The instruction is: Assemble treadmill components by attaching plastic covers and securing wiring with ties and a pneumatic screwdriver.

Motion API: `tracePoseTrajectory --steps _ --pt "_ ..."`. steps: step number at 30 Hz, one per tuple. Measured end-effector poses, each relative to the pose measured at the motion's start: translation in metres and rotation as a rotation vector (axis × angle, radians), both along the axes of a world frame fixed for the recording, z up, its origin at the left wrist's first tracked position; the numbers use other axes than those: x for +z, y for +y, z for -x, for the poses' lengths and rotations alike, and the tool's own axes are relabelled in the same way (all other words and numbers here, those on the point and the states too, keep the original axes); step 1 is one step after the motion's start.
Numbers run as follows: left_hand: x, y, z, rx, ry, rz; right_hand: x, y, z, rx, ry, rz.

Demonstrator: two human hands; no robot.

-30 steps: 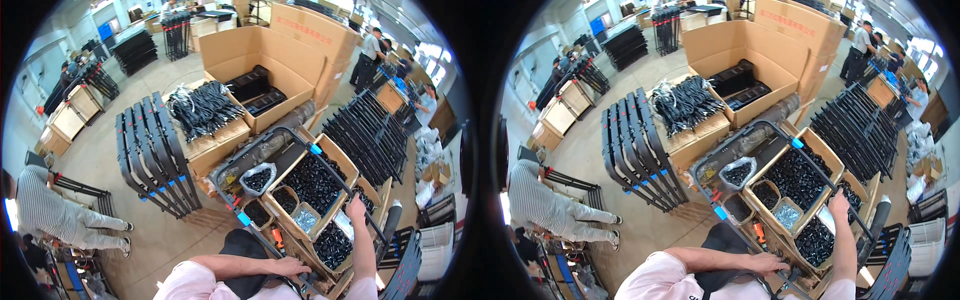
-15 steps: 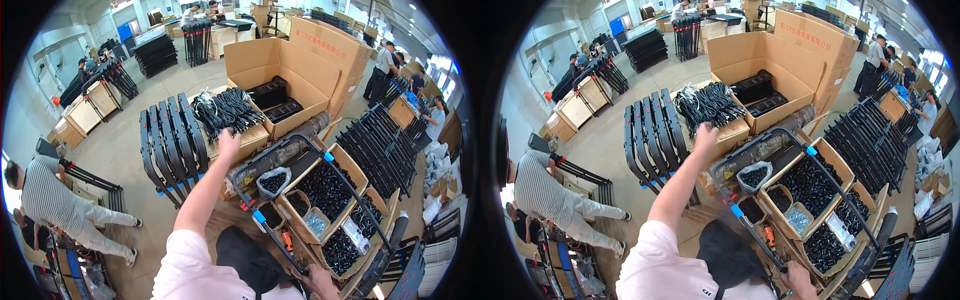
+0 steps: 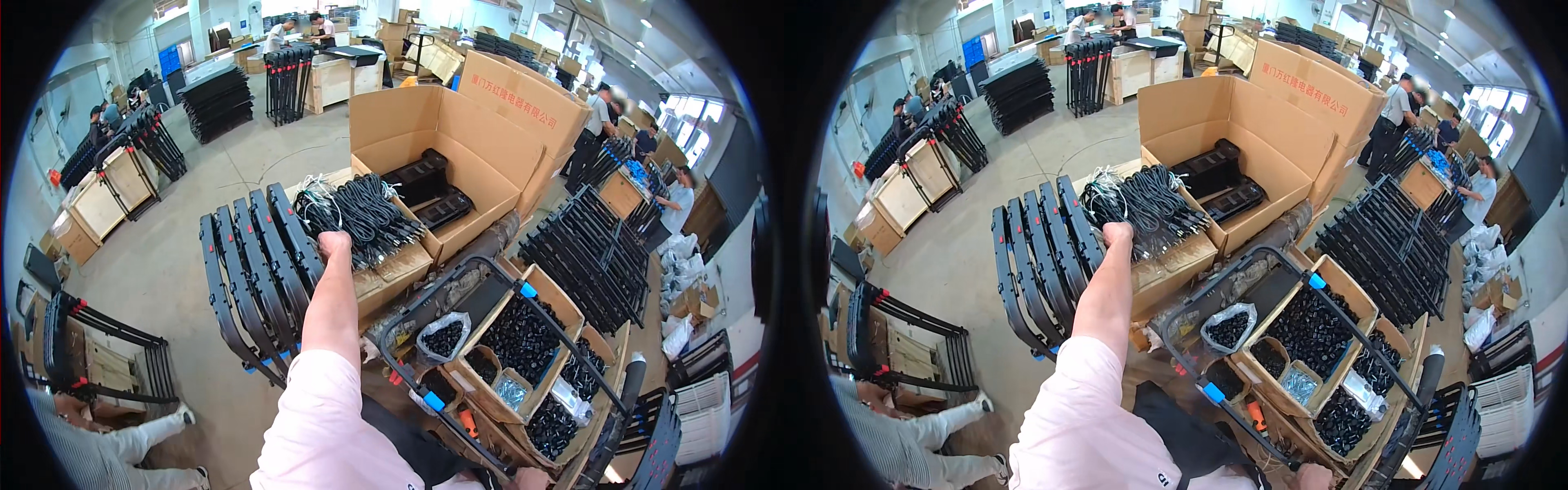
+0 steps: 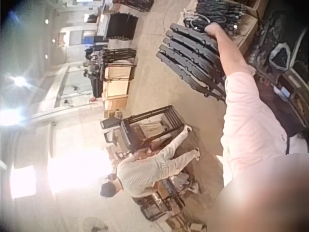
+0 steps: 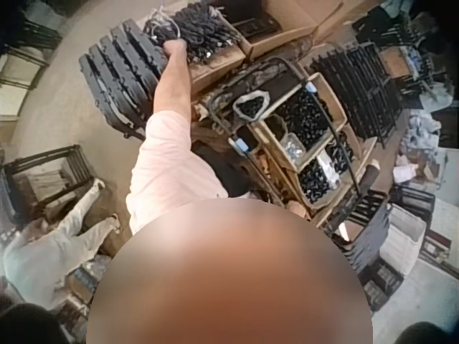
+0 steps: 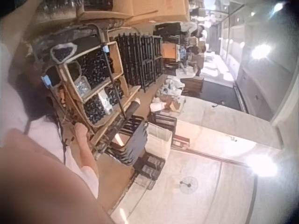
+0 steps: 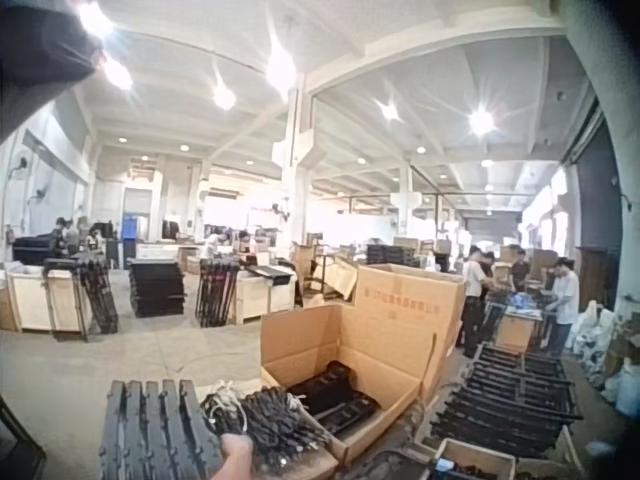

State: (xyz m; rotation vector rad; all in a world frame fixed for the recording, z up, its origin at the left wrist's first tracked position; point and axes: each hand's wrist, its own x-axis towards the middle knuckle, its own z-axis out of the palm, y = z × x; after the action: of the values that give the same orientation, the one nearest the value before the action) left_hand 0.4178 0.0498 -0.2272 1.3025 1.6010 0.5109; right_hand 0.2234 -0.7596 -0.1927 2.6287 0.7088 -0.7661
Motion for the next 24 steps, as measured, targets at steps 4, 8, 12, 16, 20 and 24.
tracePoseTrajectory --steps 4,8,12,16,20,24 --pt "0.057 -0.058 -0.031 0.121 -0.134 -0.139 0.056 0.024 0.015 -0.212 -0.209 0.002" --pt "0.058 -0.029 0.002 0.212 -0.748 -0.14 -0.015 -0.01 0.004 -0.081 0.166 0.199" --pt "0.089 -0.089 0.013 -0.013 -1.045 -0.428 0.045 0.039 0.013 0.043 -0.138 -0.133" --pt "0.121 -0.144 0.021 -0.291 -1.403 -0.137 0.018 0.025 -0.004 -0.173 -0.005 0.173" --pt "0.122 -0.144 0.027 -0.327 -1.308 0.436 0.041 0.047 0.002 -0.054 -0.017 -0.027" --pt "0.124 -0.182 0.034 -0.537 -1.002 0.364 0.031 0.031 0.002 -0.086 0.019 0.181"
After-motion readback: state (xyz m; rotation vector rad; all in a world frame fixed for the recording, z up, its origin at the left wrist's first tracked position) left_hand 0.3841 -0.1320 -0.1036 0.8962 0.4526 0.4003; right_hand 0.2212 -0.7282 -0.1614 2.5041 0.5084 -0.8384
